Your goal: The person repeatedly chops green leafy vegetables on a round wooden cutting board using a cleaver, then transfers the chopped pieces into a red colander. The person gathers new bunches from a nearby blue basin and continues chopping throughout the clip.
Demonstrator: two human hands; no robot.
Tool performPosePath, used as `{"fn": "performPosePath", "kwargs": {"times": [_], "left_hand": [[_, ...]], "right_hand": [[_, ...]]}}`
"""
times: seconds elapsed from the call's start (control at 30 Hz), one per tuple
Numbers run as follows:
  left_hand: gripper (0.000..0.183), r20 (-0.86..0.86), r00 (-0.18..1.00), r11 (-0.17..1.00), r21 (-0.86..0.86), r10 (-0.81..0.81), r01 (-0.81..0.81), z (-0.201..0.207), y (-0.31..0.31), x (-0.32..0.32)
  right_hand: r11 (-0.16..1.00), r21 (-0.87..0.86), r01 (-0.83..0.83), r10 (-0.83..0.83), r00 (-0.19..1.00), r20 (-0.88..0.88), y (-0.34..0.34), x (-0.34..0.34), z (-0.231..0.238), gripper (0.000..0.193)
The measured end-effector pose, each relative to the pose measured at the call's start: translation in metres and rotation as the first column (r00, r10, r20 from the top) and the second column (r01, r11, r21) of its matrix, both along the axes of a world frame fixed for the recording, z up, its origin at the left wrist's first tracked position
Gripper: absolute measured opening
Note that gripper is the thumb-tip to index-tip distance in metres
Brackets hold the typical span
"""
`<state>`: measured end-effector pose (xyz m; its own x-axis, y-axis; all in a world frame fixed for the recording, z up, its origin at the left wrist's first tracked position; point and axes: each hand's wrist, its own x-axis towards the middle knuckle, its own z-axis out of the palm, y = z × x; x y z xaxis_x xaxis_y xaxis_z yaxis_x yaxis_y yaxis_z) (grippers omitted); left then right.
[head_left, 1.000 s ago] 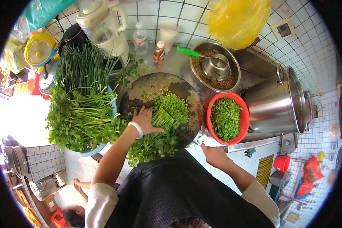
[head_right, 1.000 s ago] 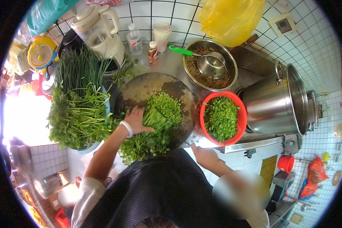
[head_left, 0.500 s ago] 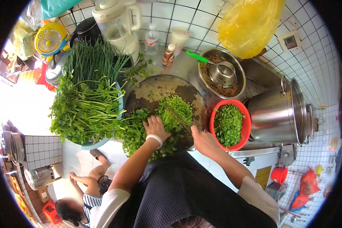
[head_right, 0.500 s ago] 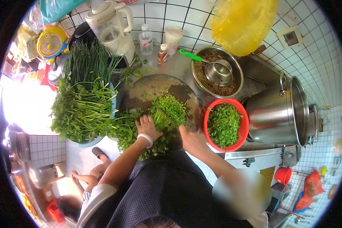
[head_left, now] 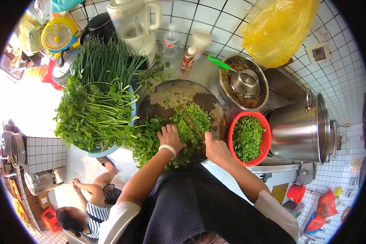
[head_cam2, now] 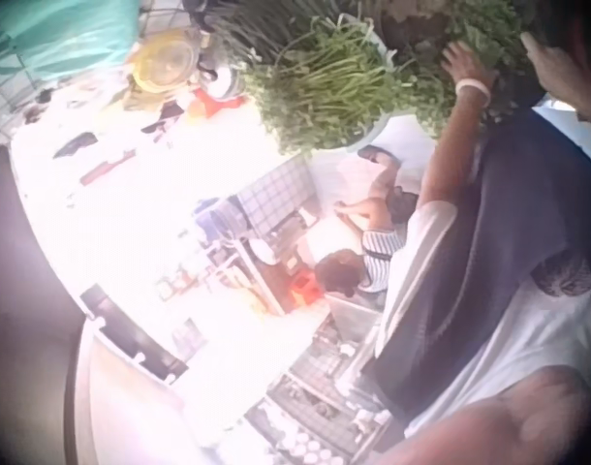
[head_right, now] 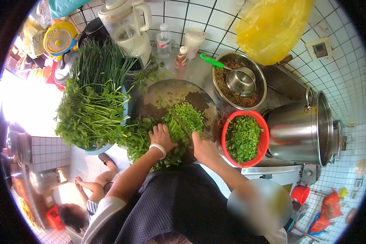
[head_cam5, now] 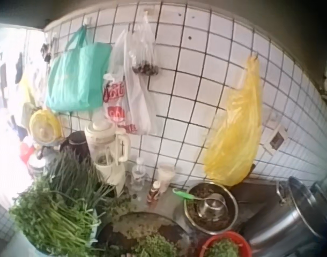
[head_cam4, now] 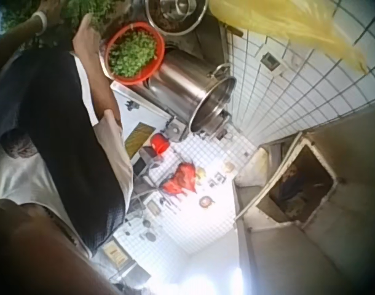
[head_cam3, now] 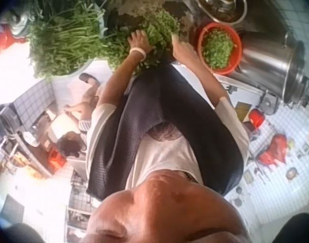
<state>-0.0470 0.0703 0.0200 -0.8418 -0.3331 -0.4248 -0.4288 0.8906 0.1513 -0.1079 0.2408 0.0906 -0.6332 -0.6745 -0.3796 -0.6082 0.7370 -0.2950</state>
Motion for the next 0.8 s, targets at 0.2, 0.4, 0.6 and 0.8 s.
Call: {"fn": "performPosePath", "kwargs": {"times": [0.2, 0.4, 0.6, 0.8], "left_hand": [[0.088, 0.018, 1.000, 1.000, 0.012, -0.021, 0.020, 0.003, 0.002, 0.000], [0.088, -0.029, 0.999, 0.998, 0.057, 0.026, -0.024, -0.002, -0.001, 0.003], [0.088, -0.026, 1.000, 0.999, 0.039, 0.004, -0.003, 0.000, -0.002, 0.001], [0.104, 0.006, 1.000, 0.998, 0.060, -0.007, 0.007, 0.000, -0.002, 0.000]], "right_hand": [[0.997, 0.049, -0.067, 0.064, 0.996, 0.070, -0.011, 0.006, 0.005, 0.023], [0.998, -0.038, 0.046, -0.045, 0.999, 0.023, -0.010, -0.003, -0.045, 0.023], [0.996, -0.021, -0.086, 0.086, 0.996, 0.009, -0.006, 0.015, 0.005, 0.023], [0.993, -0.116, 0.011, -0.012, 1.000, -0.010, -0.025, 0.009, -0.054, 0.022]]}}
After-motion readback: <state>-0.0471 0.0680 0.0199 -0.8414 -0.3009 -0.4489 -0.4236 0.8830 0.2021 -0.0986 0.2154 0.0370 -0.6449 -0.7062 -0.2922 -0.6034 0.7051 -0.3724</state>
